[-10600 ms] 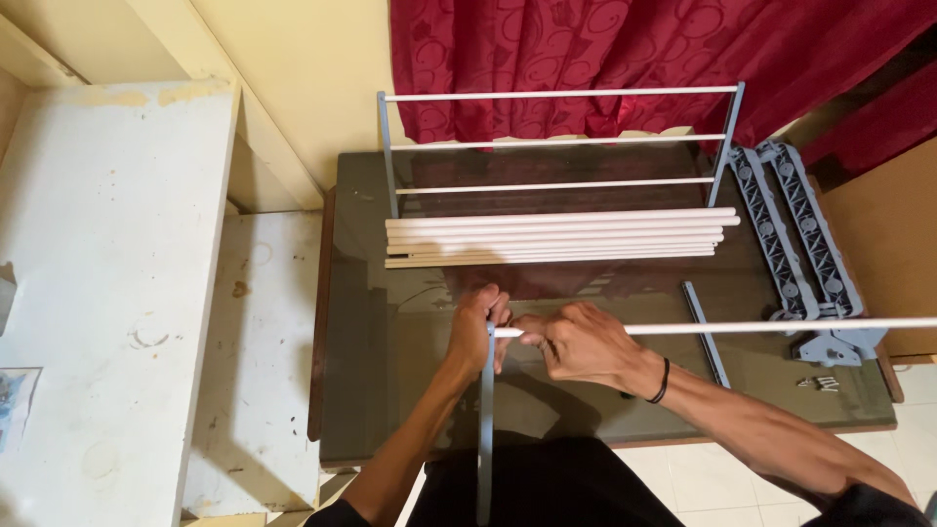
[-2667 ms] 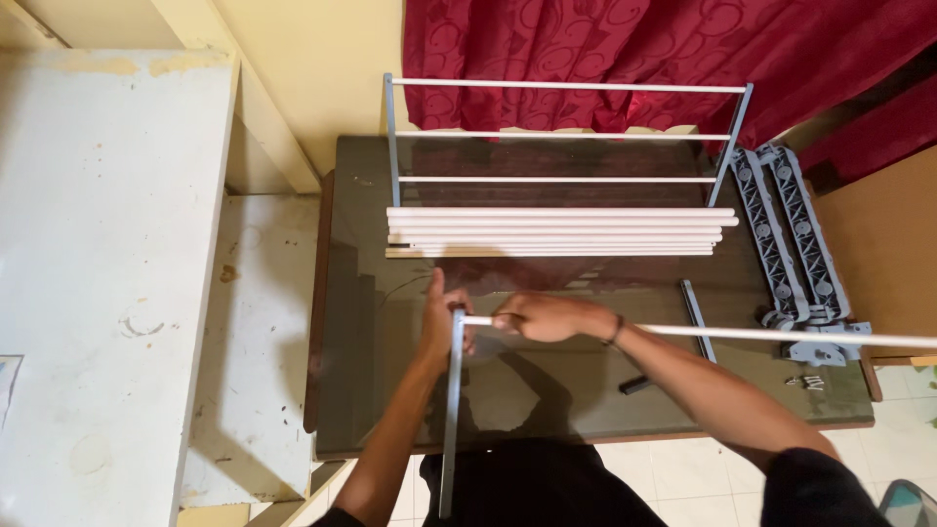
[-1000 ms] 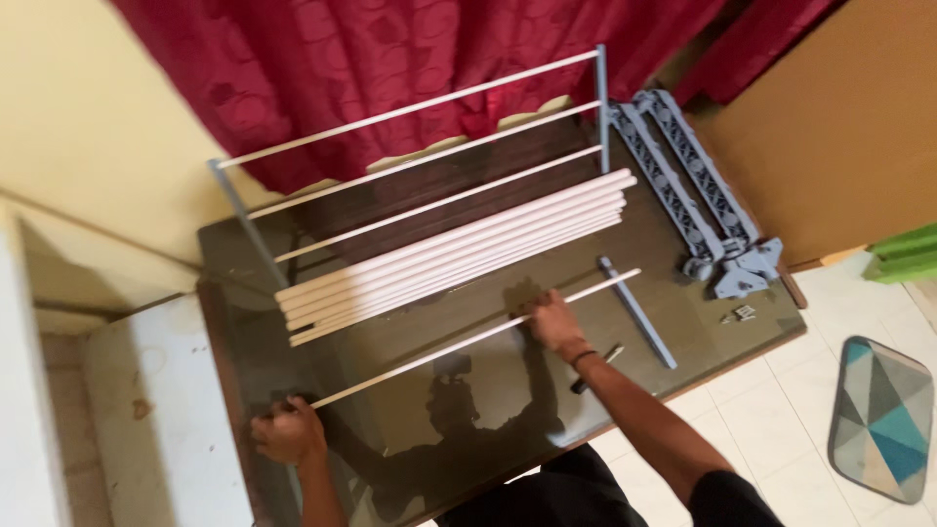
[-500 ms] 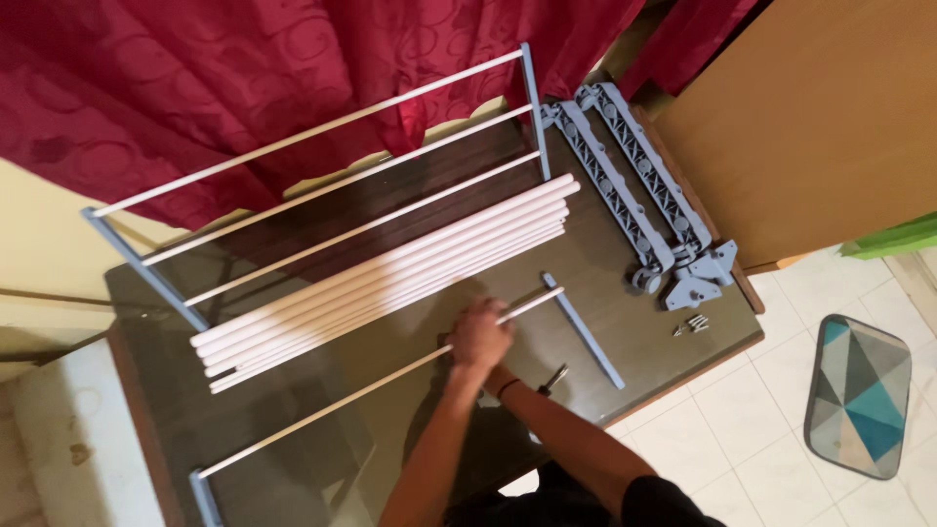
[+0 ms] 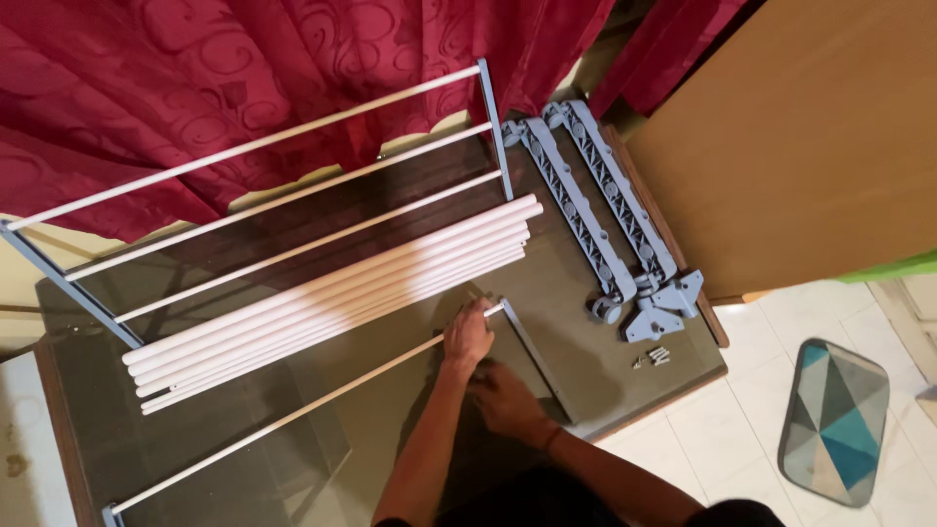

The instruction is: The person assembles a metal frame structure on a table by inserting white rods into gray side rails and securing them with a screwdriver. The person repeatedly aligns and fastens the rods to build a ladder-like frame.

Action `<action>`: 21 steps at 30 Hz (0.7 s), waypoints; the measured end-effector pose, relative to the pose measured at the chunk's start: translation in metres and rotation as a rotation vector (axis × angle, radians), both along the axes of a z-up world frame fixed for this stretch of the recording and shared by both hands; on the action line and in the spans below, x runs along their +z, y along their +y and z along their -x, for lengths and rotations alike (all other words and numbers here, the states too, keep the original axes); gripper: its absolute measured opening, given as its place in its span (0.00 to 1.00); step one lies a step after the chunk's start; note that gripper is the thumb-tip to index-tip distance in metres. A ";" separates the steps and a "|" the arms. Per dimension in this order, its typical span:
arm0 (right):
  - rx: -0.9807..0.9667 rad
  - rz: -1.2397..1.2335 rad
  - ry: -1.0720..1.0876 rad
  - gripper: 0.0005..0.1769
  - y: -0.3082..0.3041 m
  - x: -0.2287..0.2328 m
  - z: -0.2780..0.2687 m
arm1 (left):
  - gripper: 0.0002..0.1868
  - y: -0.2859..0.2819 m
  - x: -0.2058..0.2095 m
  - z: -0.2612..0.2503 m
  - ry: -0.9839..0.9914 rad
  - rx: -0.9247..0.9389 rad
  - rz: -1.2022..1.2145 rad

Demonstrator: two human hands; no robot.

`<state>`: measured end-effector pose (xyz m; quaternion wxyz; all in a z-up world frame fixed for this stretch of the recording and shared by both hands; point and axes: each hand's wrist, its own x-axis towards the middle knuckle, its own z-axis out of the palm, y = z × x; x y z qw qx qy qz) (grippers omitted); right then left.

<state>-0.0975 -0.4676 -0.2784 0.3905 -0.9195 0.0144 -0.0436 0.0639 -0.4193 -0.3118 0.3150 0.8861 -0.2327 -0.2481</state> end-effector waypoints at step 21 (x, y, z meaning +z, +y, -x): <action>-0.500 -0.339 -0.167 0.16 -0.113 0.035 -0.042 | 0.12 -0.017 0.145 0.011 -0.212 0.061 0.308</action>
